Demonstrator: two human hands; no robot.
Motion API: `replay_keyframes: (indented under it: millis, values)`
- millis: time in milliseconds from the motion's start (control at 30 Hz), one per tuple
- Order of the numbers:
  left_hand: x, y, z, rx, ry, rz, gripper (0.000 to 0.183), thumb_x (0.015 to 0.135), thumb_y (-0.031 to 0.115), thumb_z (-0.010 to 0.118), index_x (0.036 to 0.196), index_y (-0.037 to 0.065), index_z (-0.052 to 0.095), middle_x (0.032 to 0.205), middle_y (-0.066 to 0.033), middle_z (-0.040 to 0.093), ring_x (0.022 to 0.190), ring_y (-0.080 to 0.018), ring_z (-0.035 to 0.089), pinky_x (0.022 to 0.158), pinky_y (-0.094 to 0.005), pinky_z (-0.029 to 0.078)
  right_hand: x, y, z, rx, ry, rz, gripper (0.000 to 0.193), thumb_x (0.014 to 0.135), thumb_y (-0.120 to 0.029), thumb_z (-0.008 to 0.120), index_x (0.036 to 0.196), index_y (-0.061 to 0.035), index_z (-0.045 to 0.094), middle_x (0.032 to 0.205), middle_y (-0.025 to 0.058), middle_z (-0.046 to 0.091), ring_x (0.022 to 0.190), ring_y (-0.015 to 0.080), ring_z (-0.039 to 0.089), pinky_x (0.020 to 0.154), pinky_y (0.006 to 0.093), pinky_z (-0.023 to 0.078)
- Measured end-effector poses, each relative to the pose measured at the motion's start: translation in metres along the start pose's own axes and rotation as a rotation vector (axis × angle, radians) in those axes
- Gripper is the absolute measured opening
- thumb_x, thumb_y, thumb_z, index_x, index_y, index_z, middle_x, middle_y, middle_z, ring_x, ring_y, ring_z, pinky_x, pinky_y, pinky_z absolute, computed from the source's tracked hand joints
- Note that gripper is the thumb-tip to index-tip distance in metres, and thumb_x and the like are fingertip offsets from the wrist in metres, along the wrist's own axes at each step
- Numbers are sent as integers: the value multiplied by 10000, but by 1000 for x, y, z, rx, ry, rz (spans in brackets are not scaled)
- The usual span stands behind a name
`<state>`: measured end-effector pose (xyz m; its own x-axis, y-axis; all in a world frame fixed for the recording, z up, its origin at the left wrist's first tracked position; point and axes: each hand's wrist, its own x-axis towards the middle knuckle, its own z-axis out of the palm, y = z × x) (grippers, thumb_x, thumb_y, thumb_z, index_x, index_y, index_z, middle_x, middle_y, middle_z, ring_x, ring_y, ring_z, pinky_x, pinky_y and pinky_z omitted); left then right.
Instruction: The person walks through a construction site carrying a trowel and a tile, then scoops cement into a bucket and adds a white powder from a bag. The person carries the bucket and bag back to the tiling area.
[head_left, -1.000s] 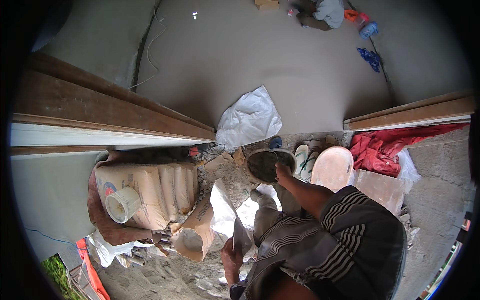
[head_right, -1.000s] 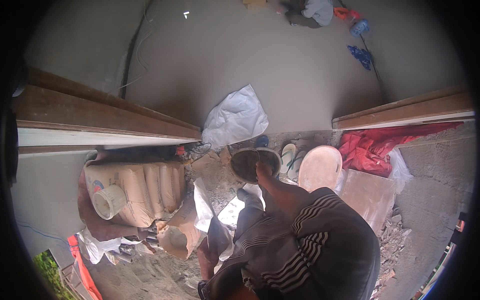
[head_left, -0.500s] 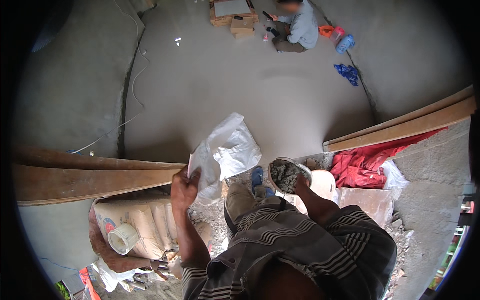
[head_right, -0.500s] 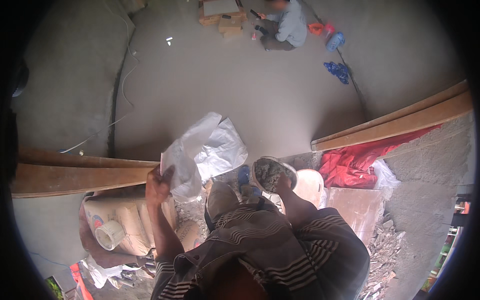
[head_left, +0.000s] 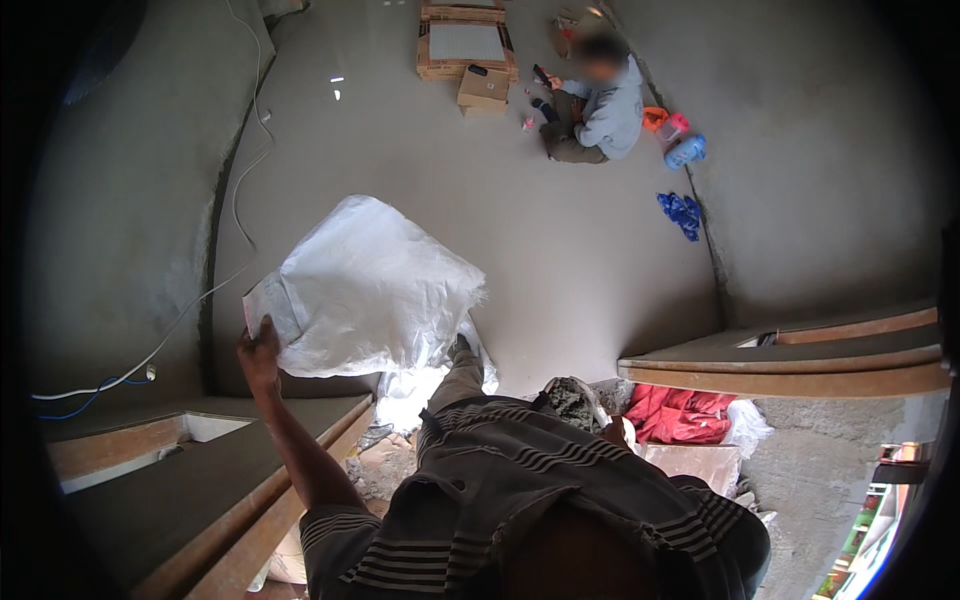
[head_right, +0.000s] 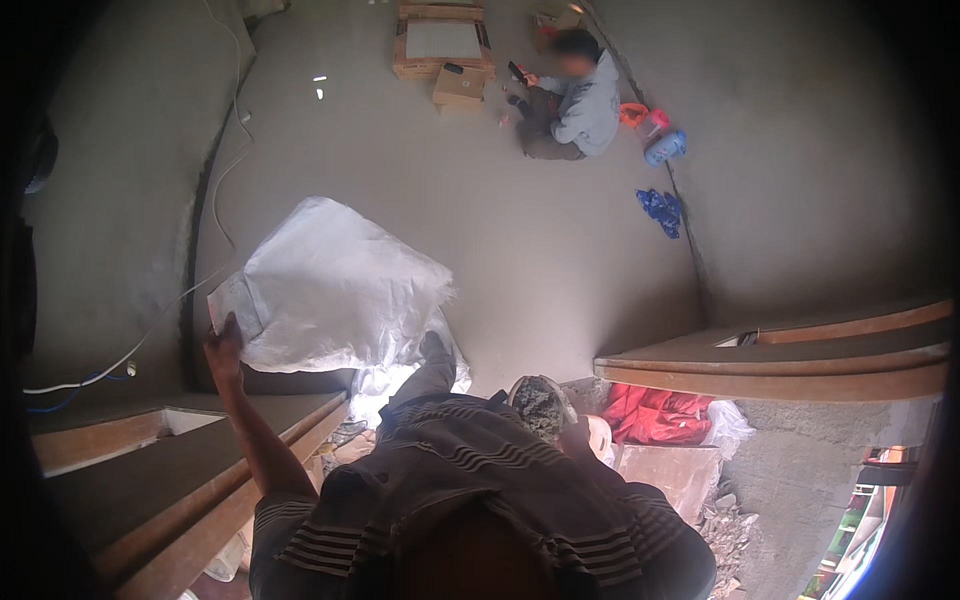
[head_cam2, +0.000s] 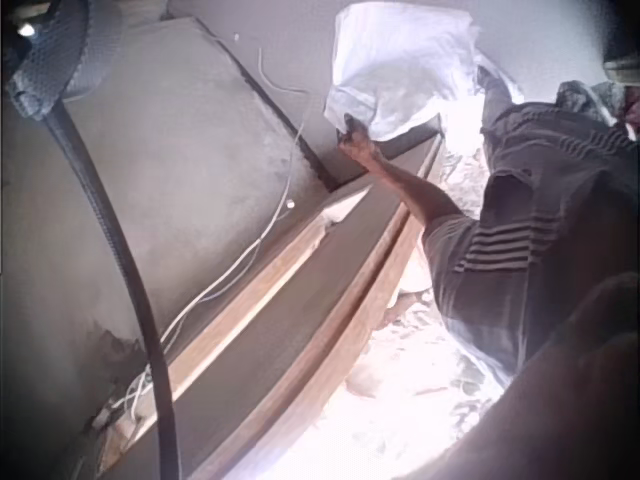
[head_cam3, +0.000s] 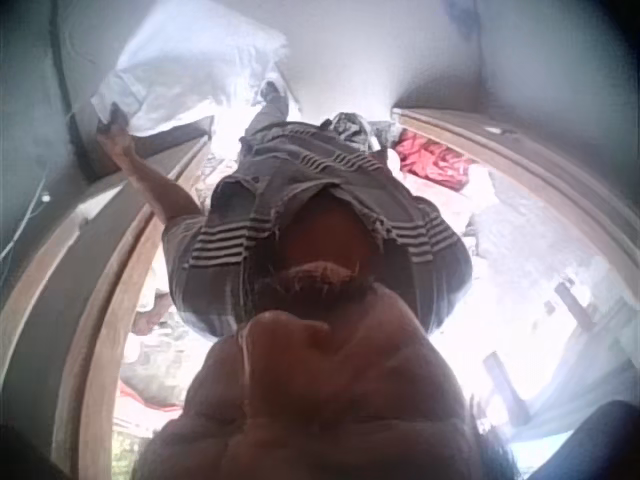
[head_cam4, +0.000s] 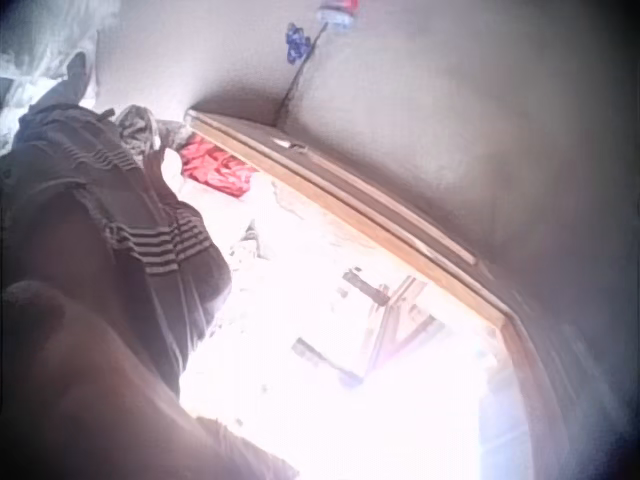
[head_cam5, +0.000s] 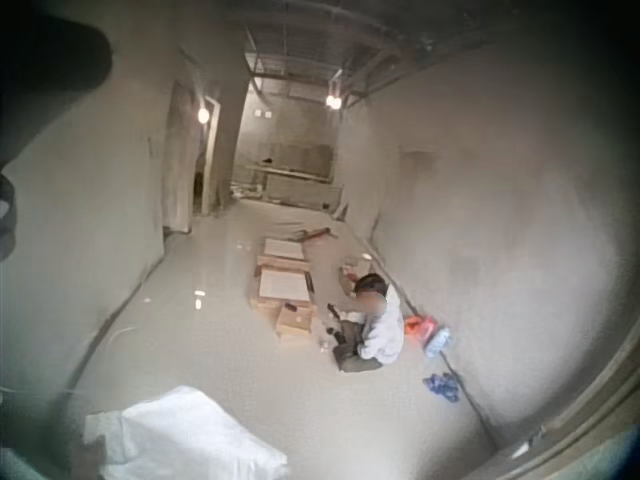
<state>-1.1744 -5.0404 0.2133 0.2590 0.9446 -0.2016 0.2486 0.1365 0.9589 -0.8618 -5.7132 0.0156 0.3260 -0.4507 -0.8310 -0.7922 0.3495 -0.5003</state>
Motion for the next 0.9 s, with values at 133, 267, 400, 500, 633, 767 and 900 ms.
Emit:
replay_keyframes:
  millis: [133, 267, 400, 500, 633, 767, 900]
  values:
    - [127, -11, -6, -136, 55, -50, 295, 866, 193, 678, 1056, -29, 639, 869, -2, 607, 755, -101, 535, 693, -280, 432, -24, -13, 66, 29, 23, 30, 295, 828, -372, 591, 747, -119, 461, 622, 39, 412, 500, 205, 385, 585, 426, 424]
    - [233, 17, 9, -39, -174, 110, 343, 866, 168, 658, 1132, -45, 619, 969, -35, 620, 874, -137, 568, 797, -288, 452, -46, -22, 136, 51, 30, 36, 297, 831, -367, 585, 741, -120, 448, 625, 34, 406, 502, 206, 374, 596, 423, 421]
    - [315, 46, 38, 163, -209, 308, 300, 878, 197, 632, 1039, -56, 644, 912, -33, 633, 834, -132, 564, 760, -282, 447, -64, -28, 223, 79, 2, 56, 298, 834, -363, 579, 735, -121, 435, 629, 29, 400, 503, 207, 364, 606, 420, 417]
    - [387, 51, 49, 181, -256, 233, 323, 902, 169, 588, 1144, -41, 626, 1122, -125, 656, 1026, -190, 617, 911, -315, 462, -75, -29, 292, 76, -6, 61, 300, 836, -360, 574, 731, -122, 425, 632, 26, 396, 504, 207, 356, 614, 418, 414]
    - [494, 43, 32, 202, -175, 222, 378, 858, 265, 653, 1088, -35, 652, 922, -33, 643, 800, -128, 540, 734, -293, 442, -85, -29, 395, 101, -5, 80, 303, 839, -356, 568, 725, -123, 412, 636, 21, 389, 506, 208, 345, 624, 416, 410]
    - [597, 55, 2, 161, -80, -36, 471, 880, 291, 634, 1218, -33, 589, 1127, -107, 629, 1009, -215, 565, 879, -356, 446, -108, -33, 516, 128, -3, 116, 306, 843, -352, 562, 719, -124, 399, 640, 17, 383, 507, 209, 335, 635, 413, 406]
    - [654, 58, -12, 306, 142, -128, 407, 895, 329, 628, 1112, -16, 629, 954, -70, 629, 837, -172, 587, 721, -330, 491, -129, -36, 636, 119, 2, 156, 309, 846, -347, 556, 713, -125, 386, 644, 12, 377, 509, 210, 325, 645, 410, 403]
